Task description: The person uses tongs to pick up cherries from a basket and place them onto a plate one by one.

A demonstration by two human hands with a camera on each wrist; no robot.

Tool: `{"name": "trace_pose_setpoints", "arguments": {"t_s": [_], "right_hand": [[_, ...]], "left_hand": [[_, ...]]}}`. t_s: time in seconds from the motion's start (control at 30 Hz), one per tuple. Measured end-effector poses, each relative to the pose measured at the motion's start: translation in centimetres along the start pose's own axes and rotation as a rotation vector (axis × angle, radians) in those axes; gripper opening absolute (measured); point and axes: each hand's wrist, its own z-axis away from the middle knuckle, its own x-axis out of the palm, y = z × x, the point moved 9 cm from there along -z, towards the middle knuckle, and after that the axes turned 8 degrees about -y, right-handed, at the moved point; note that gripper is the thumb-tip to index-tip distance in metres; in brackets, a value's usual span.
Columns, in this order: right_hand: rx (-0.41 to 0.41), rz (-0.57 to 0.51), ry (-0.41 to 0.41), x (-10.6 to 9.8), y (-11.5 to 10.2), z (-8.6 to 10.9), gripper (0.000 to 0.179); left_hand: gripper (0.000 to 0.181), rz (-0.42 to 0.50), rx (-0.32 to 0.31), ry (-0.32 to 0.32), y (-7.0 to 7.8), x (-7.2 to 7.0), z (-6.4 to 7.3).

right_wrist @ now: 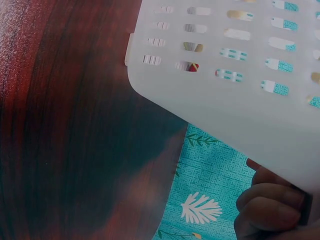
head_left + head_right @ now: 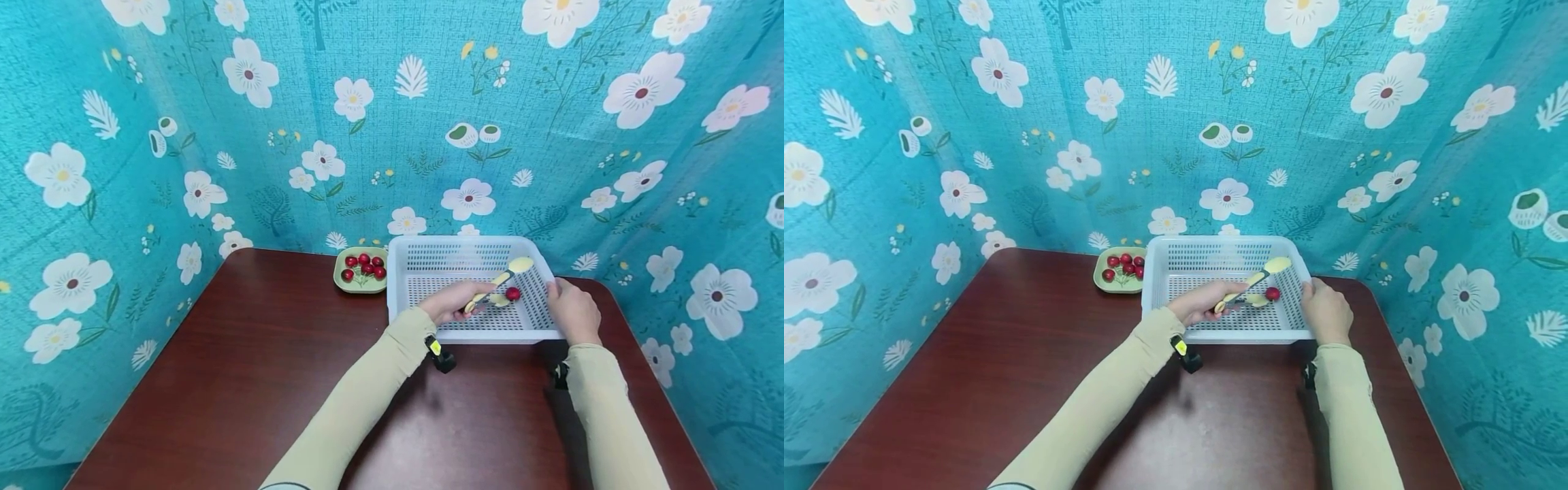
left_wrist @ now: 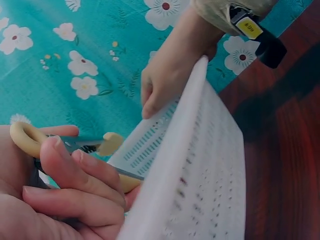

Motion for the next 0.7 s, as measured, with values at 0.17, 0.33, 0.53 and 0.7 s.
{"name": "trace_pose_setpoints", "arguments": {"t_s": [0.17,0.33,0.53,0.7], "right_hand": [[0.011,-0.003,-0.005,-0.1,0.0,0.1,0.057],[0.016,-0.002,-0.009,0.0,-0.1,0.1,0.058],[0.000,-0.005,0.010,-0.2,-0.3,0.1,0.055],[-0.009,-0.003,0.014,-0.2,-0.2,0.1,0.053]], "left_hand": [[0.040,-0.054,-0.013,0.023,-0.3,0.4,-0.2],[0.026,-0.078,-0.037,0.055,-1.0,0.6,-0.4],[0.039,-0.073,-0.058,0.095,-1.4,0.4,-0.6],[0.038,-0.088,-0.039,0.114,-1.0,0.1,0.0]]}}
